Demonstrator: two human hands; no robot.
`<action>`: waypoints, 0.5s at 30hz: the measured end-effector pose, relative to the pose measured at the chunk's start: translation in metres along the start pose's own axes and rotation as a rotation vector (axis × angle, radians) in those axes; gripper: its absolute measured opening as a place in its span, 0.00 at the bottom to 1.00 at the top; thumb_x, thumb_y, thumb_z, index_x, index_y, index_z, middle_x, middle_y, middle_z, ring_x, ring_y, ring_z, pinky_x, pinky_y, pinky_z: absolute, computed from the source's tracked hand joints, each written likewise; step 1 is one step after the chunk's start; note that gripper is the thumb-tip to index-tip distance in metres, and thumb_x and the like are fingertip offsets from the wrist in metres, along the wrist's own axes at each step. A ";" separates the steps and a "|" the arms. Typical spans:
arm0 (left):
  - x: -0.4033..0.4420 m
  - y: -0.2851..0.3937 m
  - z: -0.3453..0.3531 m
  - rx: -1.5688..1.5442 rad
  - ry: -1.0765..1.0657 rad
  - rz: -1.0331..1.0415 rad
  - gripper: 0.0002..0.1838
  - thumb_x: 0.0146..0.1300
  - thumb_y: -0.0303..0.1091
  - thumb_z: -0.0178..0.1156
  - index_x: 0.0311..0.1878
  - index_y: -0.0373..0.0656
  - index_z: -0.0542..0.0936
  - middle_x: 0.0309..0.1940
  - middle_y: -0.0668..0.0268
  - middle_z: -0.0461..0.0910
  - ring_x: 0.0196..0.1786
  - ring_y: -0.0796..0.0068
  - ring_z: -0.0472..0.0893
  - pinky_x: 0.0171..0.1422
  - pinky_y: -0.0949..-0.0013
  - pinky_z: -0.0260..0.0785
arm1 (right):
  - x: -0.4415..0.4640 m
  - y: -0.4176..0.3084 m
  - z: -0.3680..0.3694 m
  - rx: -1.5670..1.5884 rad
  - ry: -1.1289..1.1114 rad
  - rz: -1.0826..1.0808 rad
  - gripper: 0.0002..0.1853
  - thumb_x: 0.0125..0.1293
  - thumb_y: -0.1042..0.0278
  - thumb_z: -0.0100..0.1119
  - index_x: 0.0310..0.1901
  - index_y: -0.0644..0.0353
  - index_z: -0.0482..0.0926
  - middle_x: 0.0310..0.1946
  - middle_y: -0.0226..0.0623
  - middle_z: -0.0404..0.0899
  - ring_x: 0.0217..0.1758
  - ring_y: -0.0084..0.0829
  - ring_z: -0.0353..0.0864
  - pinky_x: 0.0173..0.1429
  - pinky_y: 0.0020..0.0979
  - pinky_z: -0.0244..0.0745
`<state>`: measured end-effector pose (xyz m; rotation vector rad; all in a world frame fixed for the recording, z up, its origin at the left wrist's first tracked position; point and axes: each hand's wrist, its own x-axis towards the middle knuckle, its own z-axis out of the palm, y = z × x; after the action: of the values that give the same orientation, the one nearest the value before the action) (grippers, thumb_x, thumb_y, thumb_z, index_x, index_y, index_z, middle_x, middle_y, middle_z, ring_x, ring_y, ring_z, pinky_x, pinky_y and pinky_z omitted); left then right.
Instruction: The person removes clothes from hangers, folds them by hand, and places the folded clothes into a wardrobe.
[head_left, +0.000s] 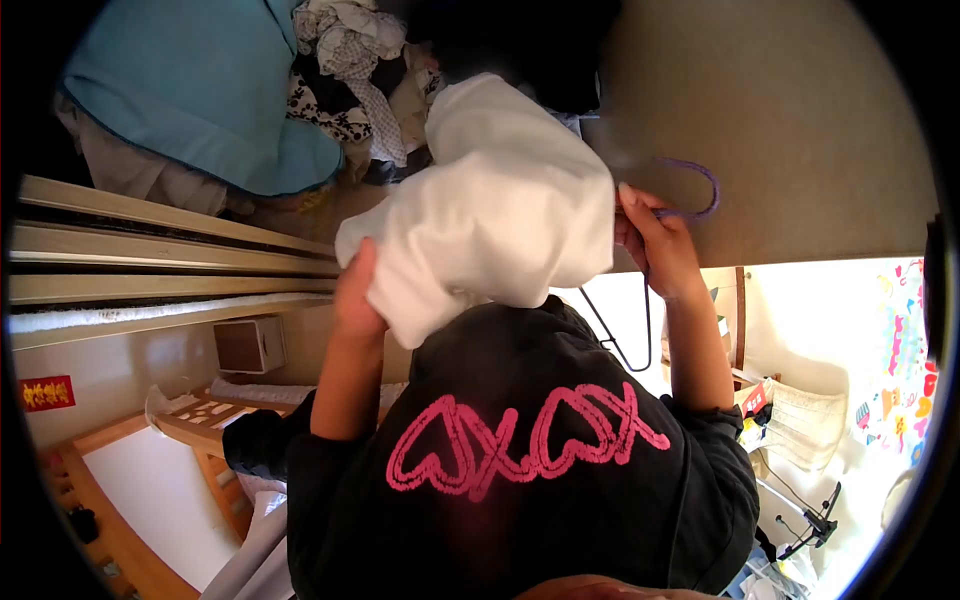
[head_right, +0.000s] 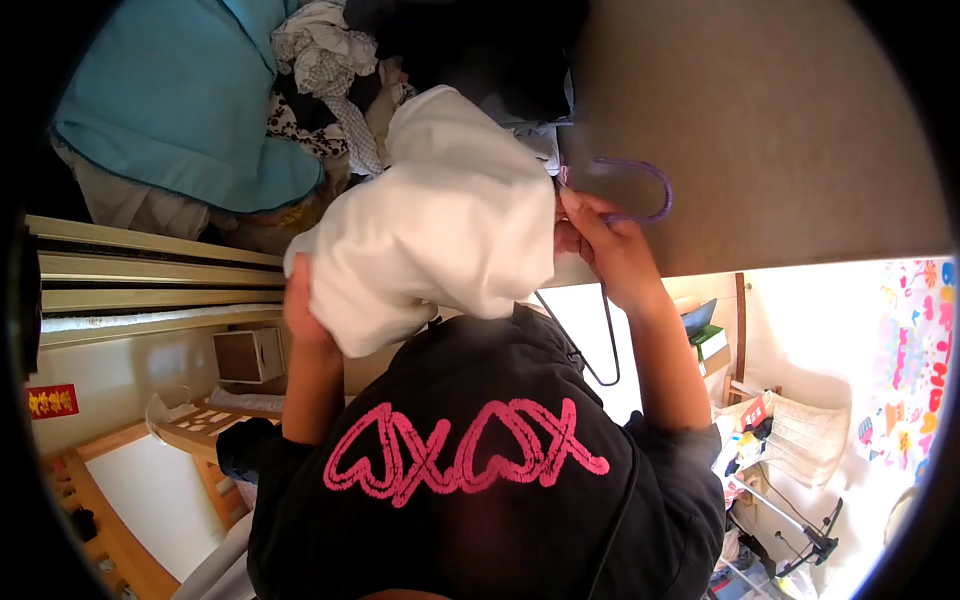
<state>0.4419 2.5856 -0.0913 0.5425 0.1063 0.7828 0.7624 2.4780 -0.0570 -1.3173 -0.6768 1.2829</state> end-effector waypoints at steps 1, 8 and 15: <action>-0.001 -0.003 -0.015 -0.037 -0.040 -0.015 0.32 0.76 0.47 0.38 0.69 0.27 0.61 0.68 0.49 0.67 0.69 0.55 0.69 0.75 0.56 0.58 | 0.008 0.019 -0.006 0.031 0.002 0.034 0.17 0.71 0.53 0.58 0.47 0.58 0.82 0.31 0.26 0.82 0.32 0.11 0.74 0.33 0.17 0.60; -0.017 -0.020 0.001 0.556 0.203 -0.042 0.27 0.73 0.43 0.49 0.68 0.35 0.64 0.61 0.59 0.73 0.62 0.67 0.74 0.65 0.63 0.67 | 0.004 0.053 0.019 -0.097 -0.137 -0.210 0.19 0.66 0.58 0.65 0.49 0.65 0.79 0.39 0.30 0.80 0.43 0.21 0.75 0.52 0.26 0.69; -0.010 -0.009 0.043 0.912 0.084 0.011 0.27 0.76 0.41 0.43 0.70 0.33 0.61 0.66 0.56 0.68 0.66 0.64 0.70 0.69 0.63 0.63 | 0.001 0.053 0.022 -0.224 -0.033 -0.179 0.10 0.65 0.67 0.65 0.35 0.67 0.80 0.28 0.27 0.76 0.33 0.16 0.71 0.40 0.21 0.65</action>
<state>0.4531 2.5551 -0.0597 1.3699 0.5538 0.7430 0.7275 2.4744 -0.1027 -1.3827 -0.9617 1.1103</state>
